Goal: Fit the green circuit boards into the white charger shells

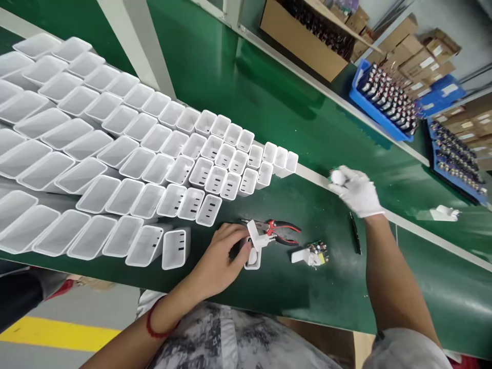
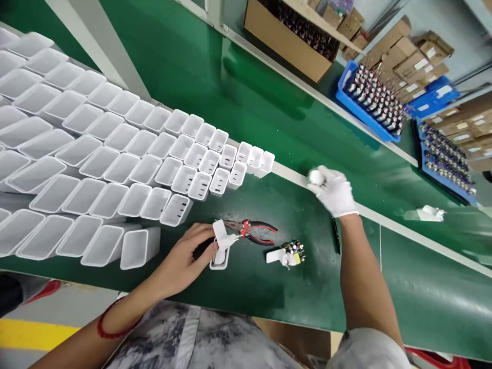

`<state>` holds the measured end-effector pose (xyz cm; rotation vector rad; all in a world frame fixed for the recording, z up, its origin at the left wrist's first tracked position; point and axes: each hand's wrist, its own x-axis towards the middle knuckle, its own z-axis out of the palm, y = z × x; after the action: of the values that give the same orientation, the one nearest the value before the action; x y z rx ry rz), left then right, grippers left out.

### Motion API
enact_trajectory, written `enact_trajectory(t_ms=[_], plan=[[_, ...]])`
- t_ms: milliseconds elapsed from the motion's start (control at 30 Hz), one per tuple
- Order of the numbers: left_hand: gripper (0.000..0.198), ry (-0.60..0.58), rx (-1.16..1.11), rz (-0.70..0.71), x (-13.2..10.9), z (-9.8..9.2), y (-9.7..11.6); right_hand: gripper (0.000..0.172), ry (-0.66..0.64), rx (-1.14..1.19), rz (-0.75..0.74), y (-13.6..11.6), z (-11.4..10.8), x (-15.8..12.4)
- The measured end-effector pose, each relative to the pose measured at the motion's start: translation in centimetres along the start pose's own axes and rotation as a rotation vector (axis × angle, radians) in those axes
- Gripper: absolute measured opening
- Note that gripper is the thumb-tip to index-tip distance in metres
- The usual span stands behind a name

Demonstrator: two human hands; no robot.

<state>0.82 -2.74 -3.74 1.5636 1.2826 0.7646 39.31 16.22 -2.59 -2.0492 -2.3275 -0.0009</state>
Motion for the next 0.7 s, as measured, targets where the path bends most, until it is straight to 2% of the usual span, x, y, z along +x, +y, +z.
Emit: enact_trajectory(t_ms=[67,133,233,267,300,333,367,400,433,467,567,700], plan=[[0.018,0.077,0.049,0.023,-0.3,0.4,0.2,0.059,-0.091,0.068,-0.121,-2.6,0.7,-2.3],[0.014,0.110,0.097,-0.006,-0.9,0.7,0.4,0.062,-0.116,0.079,-0.132,-5.0,0.5,-4.3],[0.012,0.112,0.131,-0.065,-2.1,0.9,0.7,0.064,0.041,0.121,-0.055,-8.6,-1.5,-8.3],[0.012,0.117,0.133,-0.069,-2.4,1.0,0.7,0.060,0.117,0.180,-0.011,-10.2,-2.4,-10.1],[0.013,0.128,0.135,-0.064,-2.7,1.2,0.6,0.048,0.160,0.304,0.022,-11.9,-3.1,-12.1],[0.017,0.148,0.142,-0.047,-2.9,1.4,0.4,0.041,0.115,0.457,0.000,-13.8,-3.6,-14.2],[0.021,0.173,0.157,-0.020,-3.1,1.7,0.2,0.041,0.005,0.598,-0.055,-15.9,-3.7,-16.2],[0.027,0.196,0.174,0.013,-3.2,2.0,-0.1,0.049,-0.115,0.707,-0.124,-17.9,-3.6,-17.9],[0.032,0.211,0.190,0.048,-3.3,2.3,-0.4,0.054,-0.179,0.788,-0.157,-19.7,-3.1,-19.3],[0.035,0.216,0.200,0.079,-3.3,2.5,-0.6,0.052,-0.202,0.847,-0.146,-21.4,-2.4,-20.2],[0.036,0.183,0.185,0.122,-3.4,2.7,-1.2,0.040,-0.258,1.012,0.000,-24.1,-0.5,-20.6],[0.036,0.142,0.144,0.143,-3.3,2.3,-1.2,0.042,-0.420,1.273,0.170,-24.2,-0.3,-19.1]])
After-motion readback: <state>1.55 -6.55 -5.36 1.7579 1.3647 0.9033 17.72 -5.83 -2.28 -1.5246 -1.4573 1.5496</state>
